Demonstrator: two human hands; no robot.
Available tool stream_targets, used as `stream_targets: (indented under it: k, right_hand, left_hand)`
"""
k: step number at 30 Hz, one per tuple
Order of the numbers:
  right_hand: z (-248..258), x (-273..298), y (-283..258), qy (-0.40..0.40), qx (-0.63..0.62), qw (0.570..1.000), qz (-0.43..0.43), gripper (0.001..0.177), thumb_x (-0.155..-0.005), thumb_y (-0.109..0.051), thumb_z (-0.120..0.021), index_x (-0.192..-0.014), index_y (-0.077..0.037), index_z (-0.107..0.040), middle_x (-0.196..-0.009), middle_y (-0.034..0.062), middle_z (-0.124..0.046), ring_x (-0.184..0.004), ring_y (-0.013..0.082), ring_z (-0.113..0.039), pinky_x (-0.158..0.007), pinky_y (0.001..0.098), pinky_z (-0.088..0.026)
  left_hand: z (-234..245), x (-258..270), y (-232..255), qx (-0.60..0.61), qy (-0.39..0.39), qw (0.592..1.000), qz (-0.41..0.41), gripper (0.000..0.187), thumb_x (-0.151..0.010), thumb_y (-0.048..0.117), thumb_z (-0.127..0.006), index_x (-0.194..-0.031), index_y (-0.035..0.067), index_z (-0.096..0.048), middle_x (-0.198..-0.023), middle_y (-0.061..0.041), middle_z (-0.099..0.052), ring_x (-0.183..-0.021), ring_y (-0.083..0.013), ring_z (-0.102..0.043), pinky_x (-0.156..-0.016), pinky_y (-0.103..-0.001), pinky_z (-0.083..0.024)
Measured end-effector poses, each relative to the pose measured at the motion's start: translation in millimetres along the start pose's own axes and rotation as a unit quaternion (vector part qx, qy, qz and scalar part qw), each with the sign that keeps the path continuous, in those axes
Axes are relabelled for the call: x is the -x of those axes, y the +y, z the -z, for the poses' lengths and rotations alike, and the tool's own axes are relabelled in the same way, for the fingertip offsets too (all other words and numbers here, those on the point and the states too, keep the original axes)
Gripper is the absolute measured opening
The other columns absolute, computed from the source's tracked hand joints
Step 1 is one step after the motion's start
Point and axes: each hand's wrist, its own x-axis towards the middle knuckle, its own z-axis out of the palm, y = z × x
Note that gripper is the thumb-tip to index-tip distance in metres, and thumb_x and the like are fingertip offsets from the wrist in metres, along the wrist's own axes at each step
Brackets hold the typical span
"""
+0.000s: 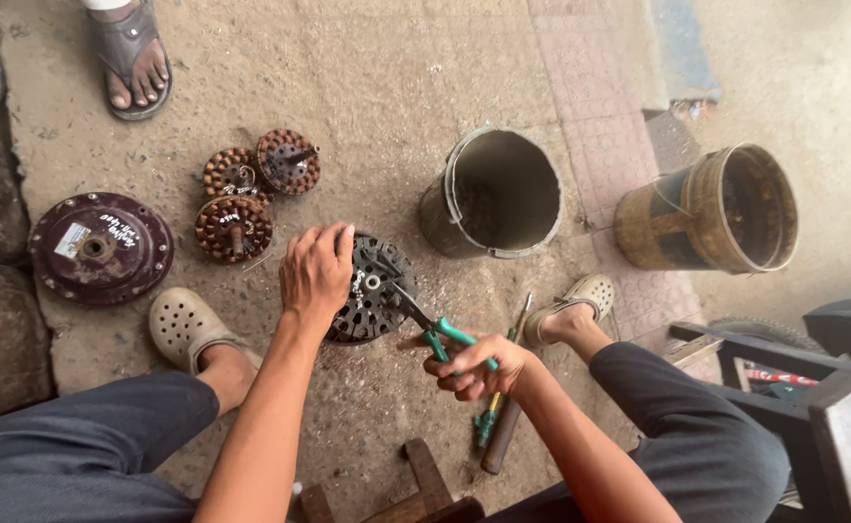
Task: The person uses pliers to pull copper wire segments out of the slots of a motor stator. They rotate the stator to access different slots and discard the removed wire pieces into a nearby bucket.
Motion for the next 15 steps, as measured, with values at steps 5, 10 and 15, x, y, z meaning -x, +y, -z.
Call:
stream_targets:
  k: [5,10,15]
  right_hand:
    - [6.7,-6.4,15.4,0.323,0.754,0.572,0.005,0.035,-0.071,-0.014,-0.073,-0.104,-0.012,-0.060,-0.079,0.0028,-0.061,-0.064,0.0157,-0.056,-0.058,0.0341,-0.050]
    - [-3.7,-4.4,35.2,0.318,0.742,0.545,0.228,0.040,-0.071,-0.015,-0.069,-0.109,-0.008,-0.058,-0.087,0.0053,-0.061,-0.072,0.0204,-0.059,-0.061,0.0363,-0.051]
    - [-20.6,5.8,36.5,0.374,0.411,0.826,0.093,0.048,-0.073,-0.013,-0.061,-0.120,-0.008,-0.058,-0.092,0.0155,-0.062,-0.072,0.0232,-0.059,-0.059,0.0323,-0.051]
  left_hand:
    - [-0.2,-1.0,-0.8,-0.025,0.003,1.000,-0.008,0.048,-0.107,0.043,-0.045,-0.122,0.008,-0.073,-0.108,-0.016,-0.074,-0.090,-0.0316,-0.065,-0.079,-0.045,-0.053]
    - [-1.0,0.2,-4.4,-0.012,-0.008,1.000,-0.006,0.046,-0.108,0.042,-0.045,-0.121,0.008,-0.074,-0.105,-0.016,-0.074,-0.089,-0.0310,-0.066,-0.080,-0.045,-0.054]
    - [-1.3,-0.6,-4.3,-0.012,-0.016,1.000,0.017,0.046,-0.107,0.042,-0.045,-0.121,0.008,-0.073,-0.109,-0.017,-0.074,-0.090,-0.0317,-0.067,-0.078,-0.045,-0.055]
